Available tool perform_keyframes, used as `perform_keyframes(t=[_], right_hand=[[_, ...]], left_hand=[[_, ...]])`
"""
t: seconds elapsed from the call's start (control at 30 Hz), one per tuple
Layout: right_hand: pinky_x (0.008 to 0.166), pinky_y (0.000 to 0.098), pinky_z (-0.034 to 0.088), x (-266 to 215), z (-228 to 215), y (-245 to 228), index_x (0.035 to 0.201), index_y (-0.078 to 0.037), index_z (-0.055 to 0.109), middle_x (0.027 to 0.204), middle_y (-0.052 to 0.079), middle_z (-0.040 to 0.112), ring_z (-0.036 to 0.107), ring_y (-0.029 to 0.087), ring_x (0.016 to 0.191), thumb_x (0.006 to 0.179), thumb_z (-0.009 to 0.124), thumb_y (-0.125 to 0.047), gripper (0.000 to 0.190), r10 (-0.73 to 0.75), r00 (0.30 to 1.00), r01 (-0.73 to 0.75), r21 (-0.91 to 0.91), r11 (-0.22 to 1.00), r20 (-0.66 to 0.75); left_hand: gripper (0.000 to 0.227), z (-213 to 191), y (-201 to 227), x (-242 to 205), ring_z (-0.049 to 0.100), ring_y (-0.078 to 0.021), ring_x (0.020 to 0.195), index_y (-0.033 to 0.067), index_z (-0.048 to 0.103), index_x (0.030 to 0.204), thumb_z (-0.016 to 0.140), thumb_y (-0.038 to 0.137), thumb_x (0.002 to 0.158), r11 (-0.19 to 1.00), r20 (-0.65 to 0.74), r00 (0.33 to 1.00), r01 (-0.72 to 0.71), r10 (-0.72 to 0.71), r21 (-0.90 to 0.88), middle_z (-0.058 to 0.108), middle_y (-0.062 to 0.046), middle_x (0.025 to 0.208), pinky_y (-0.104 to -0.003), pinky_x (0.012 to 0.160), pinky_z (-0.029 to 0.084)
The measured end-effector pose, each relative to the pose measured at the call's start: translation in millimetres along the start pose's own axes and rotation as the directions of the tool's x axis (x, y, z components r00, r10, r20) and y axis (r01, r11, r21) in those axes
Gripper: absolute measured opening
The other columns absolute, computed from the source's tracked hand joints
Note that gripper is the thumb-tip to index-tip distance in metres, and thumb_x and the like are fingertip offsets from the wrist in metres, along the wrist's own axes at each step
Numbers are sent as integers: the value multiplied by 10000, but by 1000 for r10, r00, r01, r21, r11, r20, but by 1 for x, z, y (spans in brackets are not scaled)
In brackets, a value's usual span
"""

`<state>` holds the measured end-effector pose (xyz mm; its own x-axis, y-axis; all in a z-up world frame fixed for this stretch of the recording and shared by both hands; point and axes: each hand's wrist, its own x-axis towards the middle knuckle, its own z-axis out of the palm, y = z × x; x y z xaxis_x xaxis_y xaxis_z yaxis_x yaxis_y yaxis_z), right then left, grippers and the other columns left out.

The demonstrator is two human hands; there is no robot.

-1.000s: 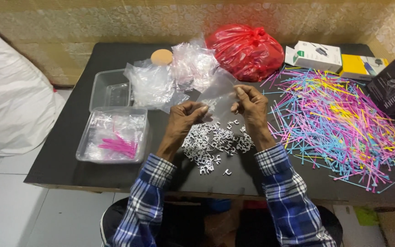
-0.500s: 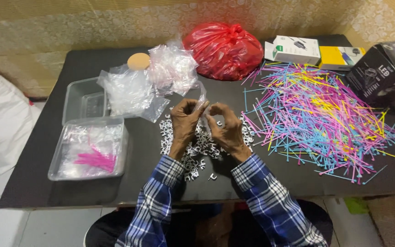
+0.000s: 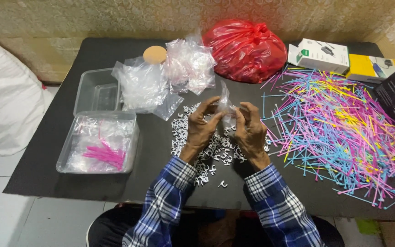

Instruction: The person sorts and places small plastic cable clips and colored plastic ties into various clear plastic containers and small bags by hand.

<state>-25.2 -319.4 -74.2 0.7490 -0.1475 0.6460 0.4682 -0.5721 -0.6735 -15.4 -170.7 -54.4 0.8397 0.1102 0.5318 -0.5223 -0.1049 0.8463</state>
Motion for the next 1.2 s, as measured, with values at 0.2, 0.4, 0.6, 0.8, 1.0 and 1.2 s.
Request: perform_keyframes(t=[0.2,0.4,0.6,0.8,1.0,1.2], right_hand=[[815,437,590,5,-9,-8,1174,-150,568,921,93,789,751,294,937,1058,614,-222,144,187,981,-189,-36,981,-52],[745,401,615,2,-3,2,1178,-113,564,1153,88,773,761,289,915,1020,603,-46,177,-74,995,74,3,997,-63],[870,417,624,1,9,6,1295,15,490,1331,185,622,742,305,977,855,722,53,499,-261,965,261,14,965,15],[753,350,652,-3,3,19,1234,-47,605,1121,109,732,760,293,940,942,641,54,311,-145,989,145,22,989,-25],[773,401,662,-3,-3,14,1122,-35,570,1261,187,666,717,352,1048,988,460,-605,596,-276,960,278,20,960,-54],[801,342,632,2,-13,-5,924,-135,716,1359,76,649,734,281,1063,991,578,-28,187,-453,891,442,-188,877,-18]], left_hand=[[476,9,-50,-13,708,-260,648,82,622,1416,701,99,947,826,79,906,-412,415,385,709,-151,726,-374,738,572],[420,5,-65,-12,728,-243,748,122,728,1286,746,68,869,702,130,853,-494,505,513,737,-101,779,-333,776,568],[308,3,-51,-12,707,-204,732,87,757,1187,797,164,892,666,90,847,-473,524,577,726,-83,771,-327,757,550],[242,5,-60,-12,690,-209,670,106,773,1141,741,85,902,628,102,829,-491,550,603,691,-50,723,-325,699,548],[355,1,-36,-15,672,-177,586,102,705,1330,674,67,978,568,191,819,-523,541,636,695,-77,665,-295,641,578],[231,-9,5,-7,644,-208,560,113,772,1142,684,39,942,391,321,771,-577,550,717,649,-60,652,-341,587,537]])
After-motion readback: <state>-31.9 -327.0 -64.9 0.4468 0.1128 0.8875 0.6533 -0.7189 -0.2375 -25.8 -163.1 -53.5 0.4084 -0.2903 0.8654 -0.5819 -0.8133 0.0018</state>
